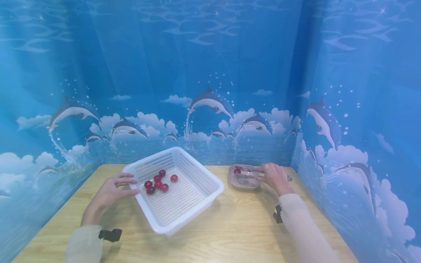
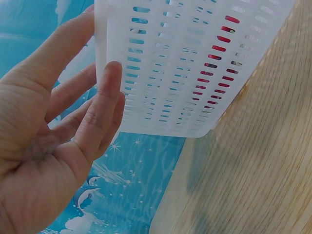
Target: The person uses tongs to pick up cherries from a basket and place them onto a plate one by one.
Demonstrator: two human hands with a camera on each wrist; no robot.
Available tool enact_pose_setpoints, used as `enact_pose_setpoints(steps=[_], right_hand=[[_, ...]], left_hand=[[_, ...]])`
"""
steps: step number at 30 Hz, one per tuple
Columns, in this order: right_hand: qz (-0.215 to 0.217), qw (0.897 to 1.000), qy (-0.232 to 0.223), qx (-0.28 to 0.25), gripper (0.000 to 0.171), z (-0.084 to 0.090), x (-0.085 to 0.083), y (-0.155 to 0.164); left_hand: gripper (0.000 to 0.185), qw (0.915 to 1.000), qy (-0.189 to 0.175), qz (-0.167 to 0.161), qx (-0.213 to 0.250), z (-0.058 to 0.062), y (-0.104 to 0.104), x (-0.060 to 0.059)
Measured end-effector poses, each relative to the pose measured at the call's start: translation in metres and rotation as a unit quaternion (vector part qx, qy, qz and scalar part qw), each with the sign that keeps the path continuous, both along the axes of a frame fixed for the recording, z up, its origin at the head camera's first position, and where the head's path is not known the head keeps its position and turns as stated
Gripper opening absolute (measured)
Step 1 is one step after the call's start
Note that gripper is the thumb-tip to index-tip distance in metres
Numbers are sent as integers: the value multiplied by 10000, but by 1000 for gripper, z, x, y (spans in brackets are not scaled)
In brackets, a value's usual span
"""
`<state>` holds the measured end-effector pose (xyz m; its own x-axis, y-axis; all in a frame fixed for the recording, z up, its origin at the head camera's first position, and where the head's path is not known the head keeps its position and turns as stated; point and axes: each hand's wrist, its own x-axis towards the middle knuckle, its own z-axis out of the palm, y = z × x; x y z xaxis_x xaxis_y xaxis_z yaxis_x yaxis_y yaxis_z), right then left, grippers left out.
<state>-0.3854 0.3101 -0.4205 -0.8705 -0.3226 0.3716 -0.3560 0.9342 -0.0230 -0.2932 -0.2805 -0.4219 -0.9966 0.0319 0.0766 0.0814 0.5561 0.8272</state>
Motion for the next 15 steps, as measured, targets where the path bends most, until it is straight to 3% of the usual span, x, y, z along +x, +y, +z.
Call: enact_pose_setpoints(steps=[15], right_hand=[[-25, 9999, -69, -90, 35, -3, 0, 4]], left_hand=[[62, 10000, 40, -40, -2, 0, -1, -1]])
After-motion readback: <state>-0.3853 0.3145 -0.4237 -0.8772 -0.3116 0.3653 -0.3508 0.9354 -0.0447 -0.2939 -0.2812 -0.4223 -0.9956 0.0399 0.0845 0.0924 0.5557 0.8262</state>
